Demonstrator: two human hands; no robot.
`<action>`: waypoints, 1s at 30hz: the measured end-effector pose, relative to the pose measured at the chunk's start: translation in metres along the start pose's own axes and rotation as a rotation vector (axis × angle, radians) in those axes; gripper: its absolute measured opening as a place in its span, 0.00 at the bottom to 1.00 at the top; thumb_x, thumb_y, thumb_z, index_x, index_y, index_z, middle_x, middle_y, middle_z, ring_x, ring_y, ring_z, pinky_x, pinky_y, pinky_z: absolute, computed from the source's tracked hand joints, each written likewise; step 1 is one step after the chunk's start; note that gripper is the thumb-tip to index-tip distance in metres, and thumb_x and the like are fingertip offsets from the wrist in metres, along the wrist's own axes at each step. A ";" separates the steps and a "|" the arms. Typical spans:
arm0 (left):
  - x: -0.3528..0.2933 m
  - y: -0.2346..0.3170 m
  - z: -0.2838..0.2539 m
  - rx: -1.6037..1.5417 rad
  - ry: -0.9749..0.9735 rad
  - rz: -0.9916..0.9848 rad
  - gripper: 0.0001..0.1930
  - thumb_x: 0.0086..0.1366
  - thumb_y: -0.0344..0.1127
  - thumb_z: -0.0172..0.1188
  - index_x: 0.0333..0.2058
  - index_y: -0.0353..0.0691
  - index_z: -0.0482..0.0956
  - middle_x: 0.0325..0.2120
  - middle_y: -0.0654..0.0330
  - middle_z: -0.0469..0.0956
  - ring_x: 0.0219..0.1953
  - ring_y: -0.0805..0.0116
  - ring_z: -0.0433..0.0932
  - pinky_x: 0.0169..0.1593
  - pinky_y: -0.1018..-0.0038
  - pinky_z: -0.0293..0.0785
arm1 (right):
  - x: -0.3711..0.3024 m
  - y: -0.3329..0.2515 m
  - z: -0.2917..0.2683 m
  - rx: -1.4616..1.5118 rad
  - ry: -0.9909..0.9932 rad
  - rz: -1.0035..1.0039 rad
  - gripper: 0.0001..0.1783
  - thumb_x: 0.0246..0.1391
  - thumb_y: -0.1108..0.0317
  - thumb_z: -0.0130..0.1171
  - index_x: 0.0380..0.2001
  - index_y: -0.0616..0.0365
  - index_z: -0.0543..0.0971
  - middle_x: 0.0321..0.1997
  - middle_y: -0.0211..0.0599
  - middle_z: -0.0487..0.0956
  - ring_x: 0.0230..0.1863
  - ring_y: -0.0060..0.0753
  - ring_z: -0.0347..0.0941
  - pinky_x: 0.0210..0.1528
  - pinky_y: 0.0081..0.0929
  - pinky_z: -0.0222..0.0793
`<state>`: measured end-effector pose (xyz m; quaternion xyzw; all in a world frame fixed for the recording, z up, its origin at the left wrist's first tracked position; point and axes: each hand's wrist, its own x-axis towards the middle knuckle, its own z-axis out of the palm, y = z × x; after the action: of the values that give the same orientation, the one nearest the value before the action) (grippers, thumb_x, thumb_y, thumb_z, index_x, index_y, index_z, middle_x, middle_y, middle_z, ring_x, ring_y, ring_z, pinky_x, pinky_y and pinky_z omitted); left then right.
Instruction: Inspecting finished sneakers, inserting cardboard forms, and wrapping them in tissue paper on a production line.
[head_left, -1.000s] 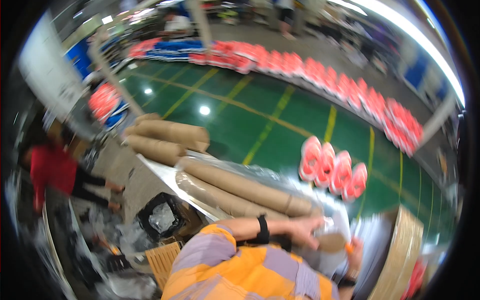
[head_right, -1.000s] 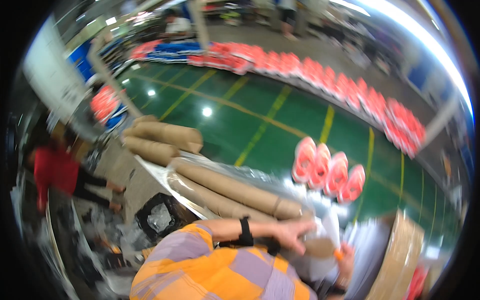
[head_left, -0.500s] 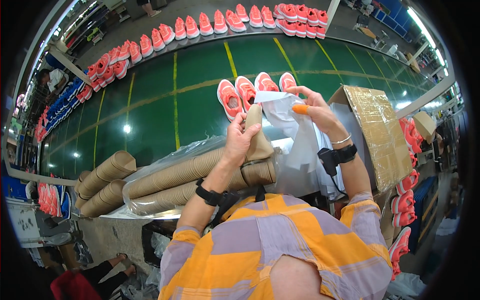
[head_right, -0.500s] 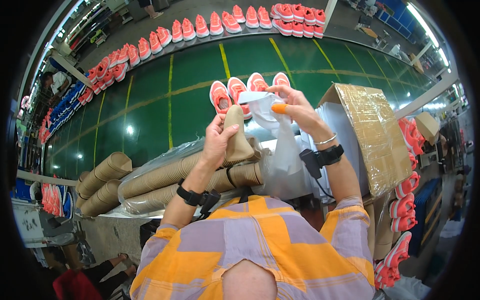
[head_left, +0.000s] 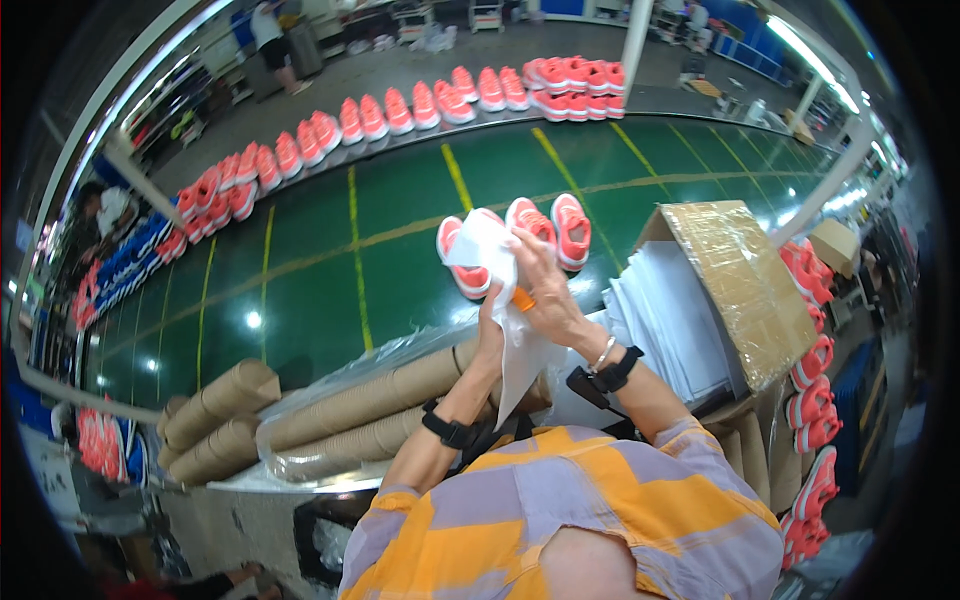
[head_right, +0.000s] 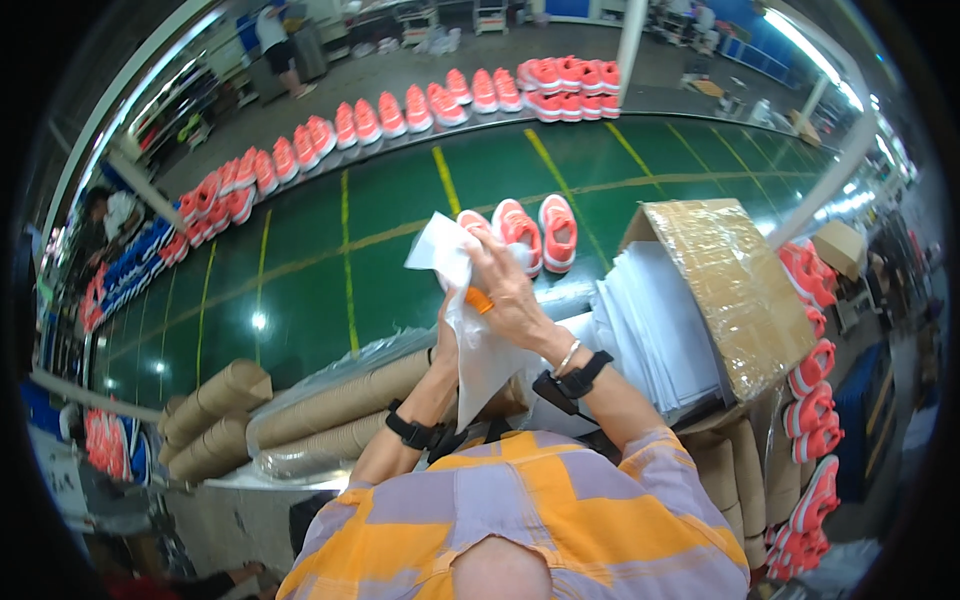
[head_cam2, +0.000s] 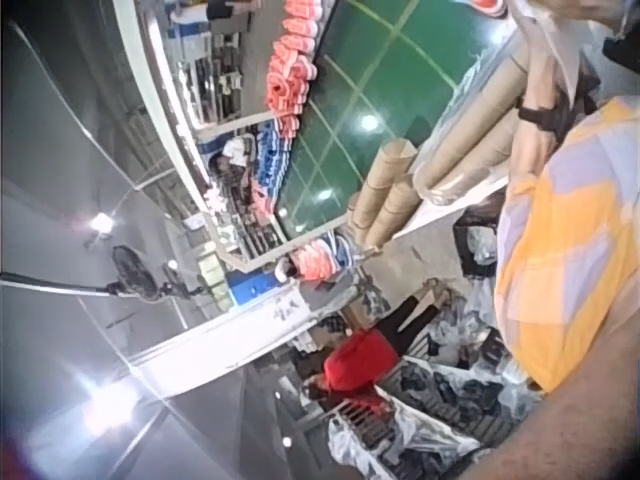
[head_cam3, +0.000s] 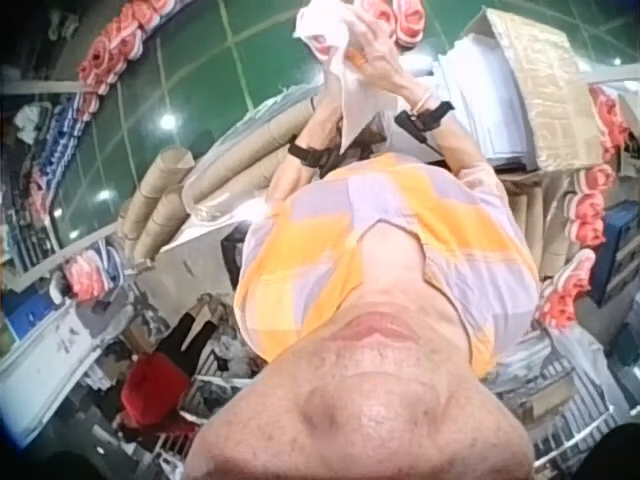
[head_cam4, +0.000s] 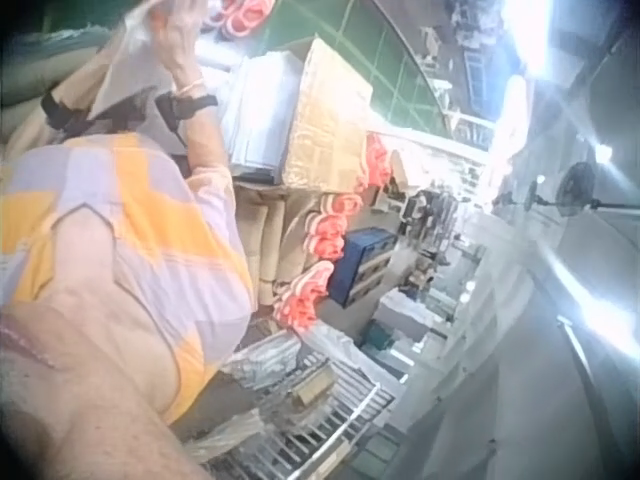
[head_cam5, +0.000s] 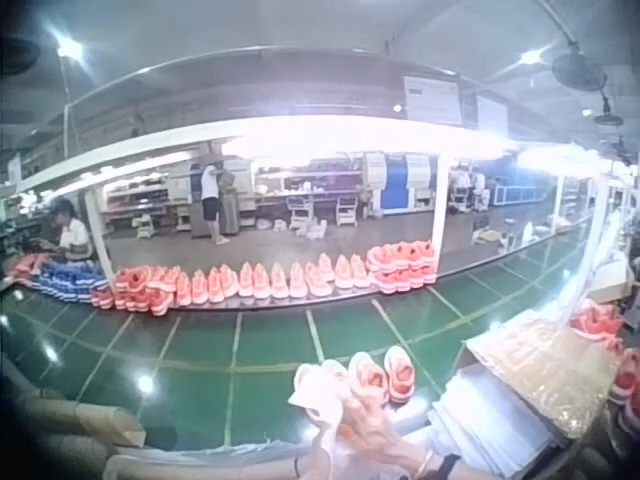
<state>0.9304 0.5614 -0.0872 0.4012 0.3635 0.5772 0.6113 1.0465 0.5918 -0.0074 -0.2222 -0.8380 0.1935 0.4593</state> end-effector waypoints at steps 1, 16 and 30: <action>0.001 0.003 0.008 0.109 -0.062 -0.015 0.17 0.61 0.38 0.60 0.44 0.32 0.72 0.37 0.53 0.78 0.37 0.62 0.78 0.43 0.70 0.73 | -0.004 0.012 -0.006 0.078 -0.044 0.008 0.39 0.49 0.76 0.60 0.64 0.57 0.58 0.65 0.50 0.60 0.68 0.49 0.53 0.67 0.38 0.51; -0.032 -0.009 0.072 0.281 -0.987 -0.265 0.49 0.53 0.57 0.66 0.64 0.32 0.53 0.54 0.52 0.71 0.58 0.61 0.68 0.63 0.66 0.59 | 0.055 -0.002 -0.079 0.023 0.469 -0.122 0.33 0.38 0.63 0.73 0.44 0.55 0.63 0.42 0.43 0.64 0.42 0.47 0.65 0.44 0.37 0.65; 0.075 0.055 0.078 -0.373 -0.228 -0.019 0.21 0.62 0.28 0.51 0.55 0.38 0.65 0.49 0.56 0.72 0.52 0.61 0.73 0.55 0.63 0.72 | 0.004 -0.023 -0.089 0.066 0.734 0.084 0.39 0.45 0.58 0.71 0.56 0.55 0.61 0.59 0.45 0.63 0.60 0.41 0.62 0.59 0.36 0.60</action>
<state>0.9843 0.6317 -0.0037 0.3403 0.1826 0.5795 0.7177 1.1159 0.5860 0.0524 -0.2963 -0.6011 0.1465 0.7277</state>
